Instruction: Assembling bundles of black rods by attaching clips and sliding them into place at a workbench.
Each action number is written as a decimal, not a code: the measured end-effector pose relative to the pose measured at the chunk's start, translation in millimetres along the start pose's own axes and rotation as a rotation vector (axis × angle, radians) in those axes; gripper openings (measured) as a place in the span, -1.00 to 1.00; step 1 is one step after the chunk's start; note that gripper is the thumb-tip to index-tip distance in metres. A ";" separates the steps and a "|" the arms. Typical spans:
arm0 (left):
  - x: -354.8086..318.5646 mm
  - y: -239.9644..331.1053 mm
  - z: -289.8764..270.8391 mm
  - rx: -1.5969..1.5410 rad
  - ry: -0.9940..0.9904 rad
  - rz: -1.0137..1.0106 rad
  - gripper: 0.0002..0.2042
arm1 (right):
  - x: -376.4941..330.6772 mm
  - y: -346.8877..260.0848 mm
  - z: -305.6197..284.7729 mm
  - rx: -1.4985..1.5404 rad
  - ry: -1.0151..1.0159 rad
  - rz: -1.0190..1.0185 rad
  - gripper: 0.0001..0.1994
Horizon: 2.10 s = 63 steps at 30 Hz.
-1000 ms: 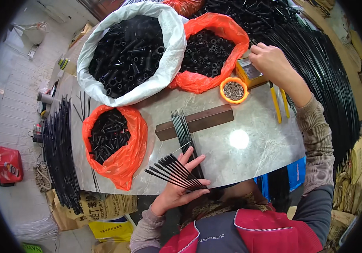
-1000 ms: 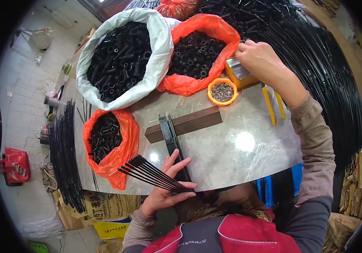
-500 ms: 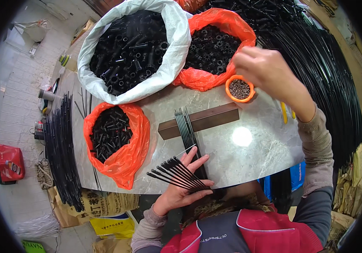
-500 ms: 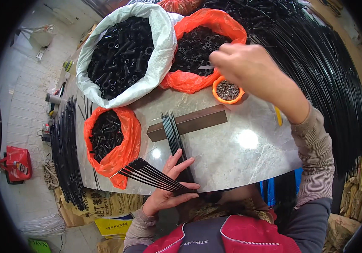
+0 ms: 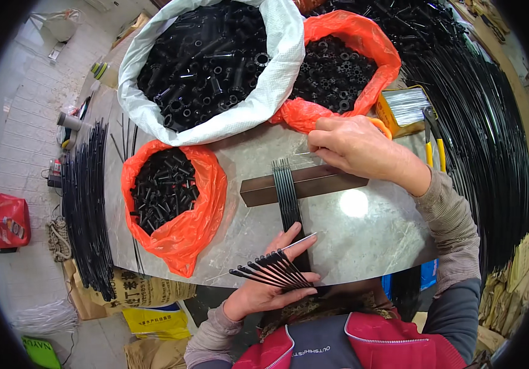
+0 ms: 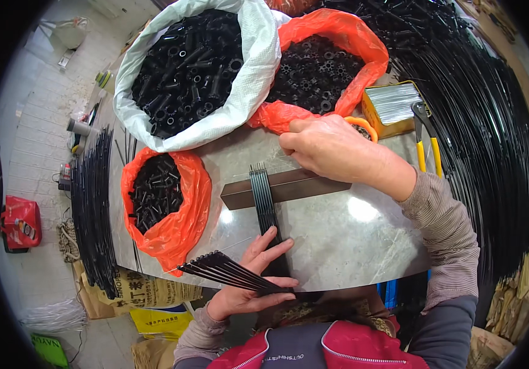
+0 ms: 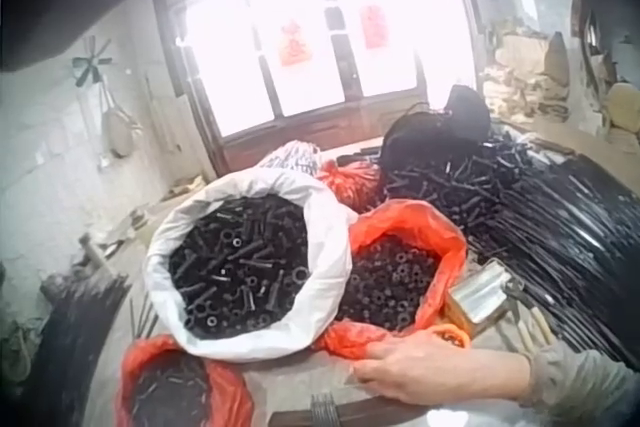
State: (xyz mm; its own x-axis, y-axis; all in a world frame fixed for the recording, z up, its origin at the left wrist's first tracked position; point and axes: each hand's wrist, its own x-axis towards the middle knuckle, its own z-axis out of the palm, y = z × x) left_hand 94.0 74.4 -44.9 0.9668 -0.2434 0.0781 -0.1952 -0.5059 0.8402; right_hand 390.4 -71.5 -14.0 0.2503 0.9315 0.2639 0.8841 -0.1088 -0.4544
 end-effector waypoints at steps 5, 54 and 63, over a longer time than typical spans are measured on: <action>0.8 -0.3 -0.4 0.001 -0.003 0.000 -0.71 | 1.0 -3.0 2.5 0.007 -0.009 0.004 -0.91; -0.2 -1.4 0.8 -0.007 0.004 -0.004 -0.65 | 1.7 1.5 8.9 -0.042 -0.005 -0.056 -0.88; 0.1 -0.8 0.2 -0.021 0.008 -0.016 -0.64 | 2.6 0.7 10.1 -0.019 0.017 -0.055 -0.89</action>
State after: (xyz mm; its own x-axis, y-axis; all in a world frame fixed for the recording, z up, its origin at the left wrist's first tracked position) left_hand 94.2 74.6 -45.6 0.9709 -0.2292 0.0687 -0.1766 -0.4924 0.8523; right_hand 387.7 -65.7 -22.2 0.2076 0.9301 0.3030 0.9040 -0.0641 -0.4226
